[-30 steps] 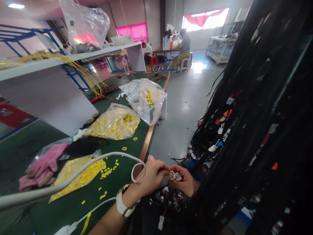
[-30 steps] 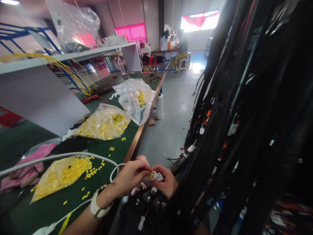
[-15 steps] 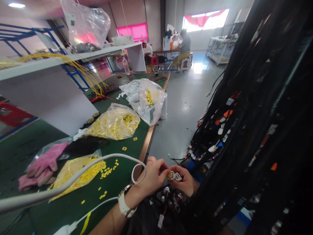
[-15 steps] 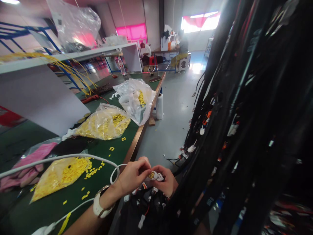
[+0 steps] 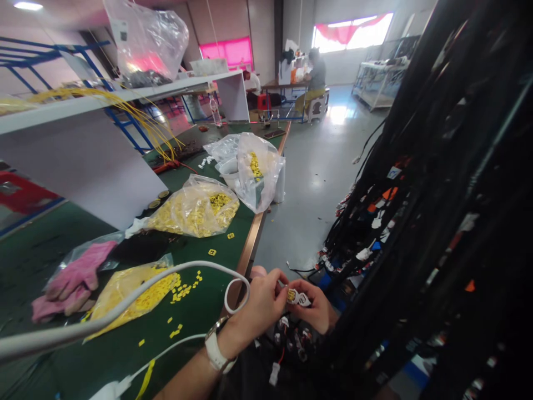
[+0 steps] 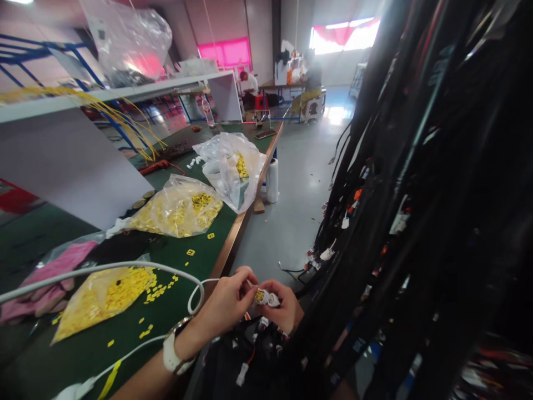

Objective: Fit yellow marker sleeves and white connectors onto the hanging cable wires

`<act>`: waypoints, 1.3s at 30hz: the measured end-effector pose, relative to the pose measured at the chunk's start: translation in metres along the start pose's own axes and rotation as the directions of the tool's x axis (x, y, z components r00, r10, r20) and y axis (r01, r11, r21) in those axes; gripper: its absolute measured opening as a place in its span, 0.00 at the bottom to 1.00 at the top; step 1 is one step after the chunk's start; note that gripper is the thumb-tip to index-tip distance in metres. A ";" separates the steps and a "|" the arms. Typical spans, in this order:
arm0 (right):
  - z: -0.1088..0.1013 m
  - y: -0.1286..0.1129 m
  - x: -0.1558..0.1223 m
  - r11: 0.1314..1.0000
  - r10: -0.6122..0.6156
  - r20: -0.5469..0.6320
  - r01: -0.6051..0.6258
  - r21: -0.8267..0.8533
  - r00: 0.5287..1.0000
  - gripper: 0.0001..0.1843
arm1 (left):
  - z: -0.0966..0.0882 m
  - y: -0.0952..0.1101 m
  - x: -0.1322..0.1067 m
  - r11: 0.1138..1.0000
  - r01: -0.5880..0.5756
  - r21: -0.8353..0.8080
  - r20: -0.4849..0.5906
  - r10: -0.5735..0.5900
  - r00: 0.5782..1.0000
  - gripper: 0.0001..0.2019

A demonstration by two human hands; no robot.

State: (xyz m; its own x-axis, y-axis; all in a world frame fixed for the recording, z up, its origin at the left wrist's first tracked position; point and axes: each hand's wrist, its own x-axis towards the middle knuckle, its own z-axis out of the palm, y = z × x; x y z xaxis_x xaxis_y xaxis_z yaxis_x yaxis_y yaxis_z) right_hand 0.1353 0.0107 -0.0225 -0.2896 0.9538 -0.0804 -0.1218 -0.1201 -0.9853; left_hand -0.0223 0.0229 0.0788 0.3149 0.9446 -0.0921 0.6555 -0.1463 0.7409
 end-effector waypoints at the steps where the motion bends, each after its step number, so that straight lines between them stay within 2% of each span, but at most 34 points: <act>1: 0.000 0.001 0.000 1.000 -0.003 0.003 0.003 0.003 1.000 0.16 | 0.000 0.000 0.001 1.000 0.001 -0.009 0.003 -0.001 1.000 0.04; 13: 0.000 0.005 -0.003 0.999 -0.025 -0.040 0.024 -0.027 0.999 0.15 | 0.003 -0.004 0.001 0.999 -0.032 -0.035 0.046 0.034 0.998 0.05; 18: 0.006 -0.006 -0.002 1.000 -0.022 -0.086 0.021 -0.016 0.996 0.18 | -0.001 -0.002 0.002 0.997 -0.074 -0.031 0.081 0.076 0.994 0.06; 23: 0.004 -0.011 -0.004 0.999 0.001 -0.056 -0.003 -0.038 0.998 0.15 | -0.004 -0.001 0.006 0.991 0.003 -0.134 0.115 0.013 0.993 0.03; 27: 0.000 -0.004 -0.004 1.000 -0.030 -0.067 0.030 0.003 0.997 0.15 | 0.002 -0.010 0.009 0.959 0.111 -0.260 0.183 -0.063 0.981 0.11; 33: 0.001 -0.008 -0.002 0.999 0.010 -0.167 -0.003 0.042 0.986 0.20 | 0.015 -0.023 0.013 0.740 0.361 -0.567 0.428 -0.110 0.897 0.20; 39: 0.001 -0.014 0.000 0.997 0.029 -0.224 -0.013 0.071 0.974 0.21 | 0.019 -0.031 0.013 0.436 0.490 -0.755 0.528 -0.039 0.848 0.28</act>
State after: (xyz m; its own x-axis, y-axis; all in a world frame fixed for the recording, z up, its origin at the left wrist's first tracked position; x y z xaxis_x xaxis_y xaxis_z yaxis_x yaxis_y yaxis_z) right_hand 0.1359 0.0121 -0.0083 -0.0730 0.9873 -0.1408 -0.1849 -0.1521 -0.9709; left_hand -0.0253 0.0344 0.0413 0.6039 0.6518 -0.4587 -0.0776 0.6208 0.7801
